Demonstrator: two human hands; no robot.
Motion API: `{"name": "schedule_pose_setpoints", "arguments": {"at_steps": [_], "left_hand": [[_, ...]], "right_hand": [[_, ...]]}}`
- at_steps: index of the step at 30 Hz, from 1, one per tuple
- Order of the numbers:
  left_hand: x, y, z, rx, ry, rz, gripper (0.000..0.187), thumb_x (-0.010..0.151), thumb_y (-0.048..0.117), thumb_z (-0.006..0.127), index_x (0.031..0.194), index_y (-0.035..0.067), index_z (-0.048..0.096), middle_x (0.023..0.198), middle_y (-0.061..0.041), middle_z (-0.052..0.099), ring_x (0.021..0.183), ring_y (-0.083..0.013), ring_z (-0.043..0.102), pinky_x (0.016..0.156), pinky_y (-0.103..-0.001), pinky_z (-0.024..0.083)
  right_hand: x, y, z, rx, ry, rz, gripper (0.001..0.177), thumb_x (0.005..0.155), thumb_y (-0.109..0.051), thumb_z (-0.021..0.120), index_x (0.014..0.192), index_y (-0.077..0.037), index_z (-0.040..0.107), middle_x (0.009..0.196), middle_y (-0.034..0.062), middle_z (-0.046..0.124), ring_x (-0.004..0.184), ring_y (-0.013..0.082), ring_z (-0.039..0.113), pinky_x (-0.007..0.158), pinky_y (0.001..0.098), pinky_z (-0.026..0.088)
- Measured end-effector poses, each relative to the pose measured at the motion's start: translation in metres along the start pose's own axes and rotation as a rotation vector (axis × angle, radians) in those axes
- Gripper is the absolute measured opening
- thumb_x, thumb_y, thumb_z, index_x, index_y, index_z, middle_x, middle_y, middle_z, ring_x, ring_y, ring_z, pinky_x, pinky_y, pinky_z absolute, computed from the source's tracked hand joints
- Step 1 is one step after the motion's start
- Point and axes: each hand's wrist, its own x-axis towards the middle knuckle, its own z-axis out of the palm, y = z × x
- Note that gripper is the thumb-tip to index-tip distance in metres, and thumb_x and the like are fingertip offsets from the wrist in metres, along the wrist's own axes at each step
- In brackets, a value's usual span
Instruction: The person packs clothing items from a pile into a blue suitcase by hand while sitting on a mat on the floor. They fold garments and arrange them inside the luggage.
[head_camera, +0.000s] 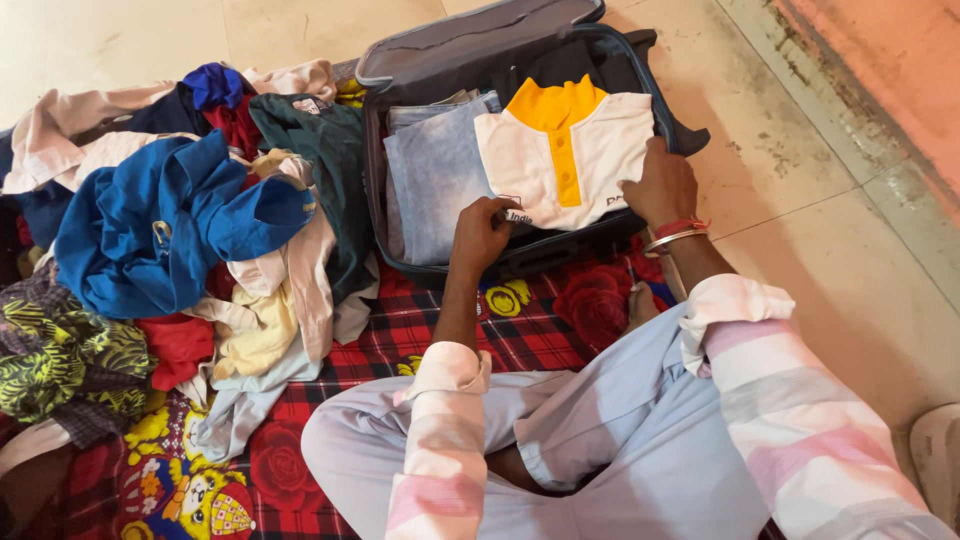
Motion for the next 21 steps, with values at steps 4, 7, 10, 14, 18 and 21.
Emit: {"name": "schedule_pose_setpoints", "arguments": {"at_steps": [4,7,10,14,18,21], "left_hand": [[-0.002,0.008,-0.004,-0.009,0.014,0.010,0.030,0.076,0.004,0.076,0.105,0.012,0.079,0.084,-0.011,0.066,0.073,-0.0259,0.067,0.070,-0.038,0.054],[-0.001,0.018,-0.008,0.008,0.012,-0.021,0.028,0.076,0.005,0.077,0.103,0.013,0.080,0.089,-0.011,0.064,0.075,-0.0263,0.067,0.071,-0.038,0.055],[-0.004,0.027,-0.011,0.027,0.051,-0.086,0.026,0.076,0.007,0.079,0.101,0.014,0.080,0.105,-0.010,0.061,0.077,-0.0278,0.067,0.072,-0.039,0.054],[-0.003,0.027,-0.011,0.062,0.119,0.026,0.024,0.076,0.011,0.083,0.099,0.013,0.080,0.116,-0.009,0.060,0.093,-0.0306,0.067,0.077,-0.041,0.054],[-0.003,0.022,-0.010,0.046,0.081,0.009,0.024,0.077,0.011,0.082,0.101,0.011,0.079,0.125,-0.010,0.060,0.097,-0.0293,0.069,0.080,-0.040,0.056],[-0.003,0.021,-0.009,0.056,0.053,-0.040,0.024,0.078,0.011,0.081,0.102,0.008,0.079,0.125,-0.009,0.061,0.089,-0.0277,0.069,0.077,-0.040,0.056]], "right_hand": [[0.000,-0.007,-0.001,0.239,0.272,-0.175,0.060,0.077,-0.015,0.085,0.129,-0.002,0.058,0.093,0.0242,0.070,0.091,0.0466,0.065,0.078,0.0540,0.051],[0.000,-0.018,-0.003,0.434,0.330,-0.222,0.055,0.078,-0.010,0.082,0.128,-0.004,0.059,0.094,0.0207,0.068,0.090,0.0430,0.065,0.078,0.0523,0.051],[0.002,-0.031,-0.004,0.443,0.432,-0.309,0.051,0.078,-0.008,0.082,0.124,-0.005,0.060,0.097,0.0192,0.067,0.093,0.0408,0.065,0.081,0.0513,0.051],[0.000,-0.041,-0.003,0.360,0.433,-0.295,0.044,0.080,-0.008,0.082,0.119,-0.006,0.063,0.096,0.0182,0.068,0.096,0.0421,0.063,0.082,0.0513,0.048],[-0.010,-0.031,-0.015,0.257,0.451,-0.231,0.036,0.077,-0.007,0.081,0.110,-0.008,0.066,0.096,0.0157,0.069,0.093,0.0407,0.064,0.083,0.0520,0.048],[-0.024,-0.023,-0.024,-0.009,0.671,-0.218,0.039,0.064,-0.009,0.082,0.100,-0.011,0.068,0.099,0.0153,0.069,0.097,0.0419,0.063,0.074,0.0506,0.049]]}}
